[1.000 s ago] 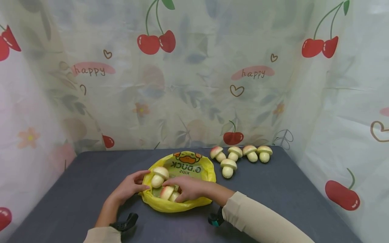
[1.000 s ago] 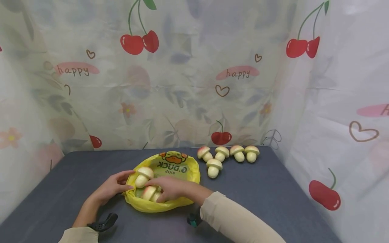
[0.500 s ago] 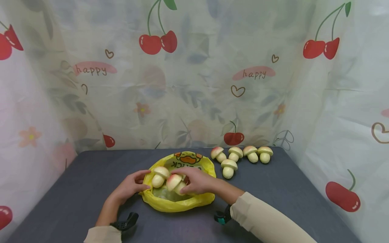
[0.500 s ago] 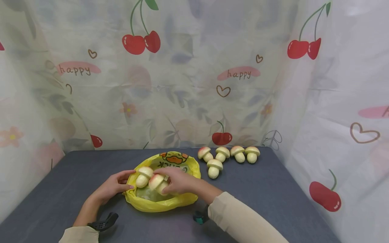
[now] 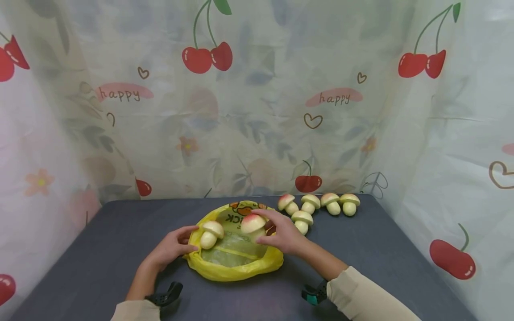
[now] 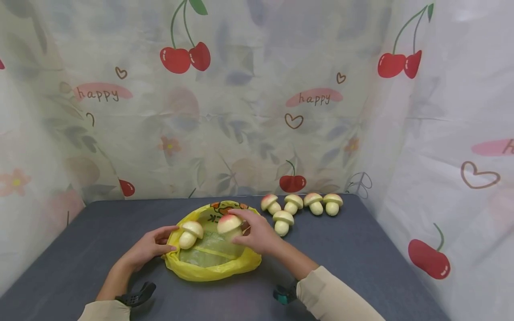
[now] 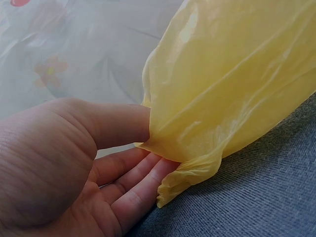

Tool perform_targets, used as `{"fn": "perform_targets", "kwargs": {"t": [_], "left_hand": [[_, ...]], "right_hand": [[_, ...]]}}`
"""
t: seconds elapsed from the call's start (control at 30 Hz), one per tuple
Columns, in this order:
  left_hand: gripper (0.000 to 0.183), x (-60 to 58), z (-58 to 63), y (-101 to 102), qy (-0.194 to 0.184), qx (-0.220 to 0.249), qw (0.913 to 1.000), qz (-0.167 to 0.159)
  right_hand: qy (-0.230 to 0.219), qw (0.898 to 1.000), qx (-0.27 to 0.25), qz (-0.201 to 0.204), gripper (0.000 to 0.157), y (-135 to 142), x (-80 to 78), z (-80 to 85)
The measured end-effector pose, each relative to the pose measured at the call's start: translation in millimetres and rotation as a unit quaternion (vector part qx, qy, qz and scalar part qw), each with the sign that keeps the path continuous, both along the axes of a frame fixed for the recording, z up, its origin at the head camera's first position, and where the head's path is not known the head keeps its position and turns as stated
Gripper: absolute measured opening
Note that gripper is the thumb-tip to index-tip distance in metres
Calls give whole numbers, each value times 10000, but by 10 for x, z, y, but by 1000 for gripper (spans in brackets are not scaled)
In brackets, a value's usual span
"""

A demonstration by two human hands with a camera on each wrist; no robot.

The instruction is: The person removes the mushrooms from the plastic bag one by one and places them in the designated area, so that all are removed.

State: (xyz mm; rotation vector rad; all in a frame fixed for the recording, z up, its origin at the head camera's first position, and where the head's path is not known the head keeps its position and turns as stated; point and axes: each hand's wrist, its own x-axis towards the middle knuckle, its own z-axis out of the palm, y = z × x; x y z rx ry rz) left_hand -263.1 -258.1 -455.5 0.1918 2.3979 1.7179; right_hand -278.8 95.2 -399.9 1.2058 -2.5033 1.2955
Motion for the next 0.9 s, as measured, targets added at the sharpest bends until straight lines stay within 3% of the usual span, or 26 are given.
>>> {"fn": "perform_targets", "kwargs": {"t": [0.27,0.6,0.9], "left_hand": [[70,0,-1,-9,39,41,10000,-14],[69,-3,-22,-6,68,79,9999,-61],[70,9,-51,-16,240,-20,9997,-89]], "right_hand": [[62,9976,-422,-552,69,248,26,-116],[387,9883,-542,-1371,70,662,47,-173],[1164,9730,-299,-1973,71,1052,-16,-212]]}}
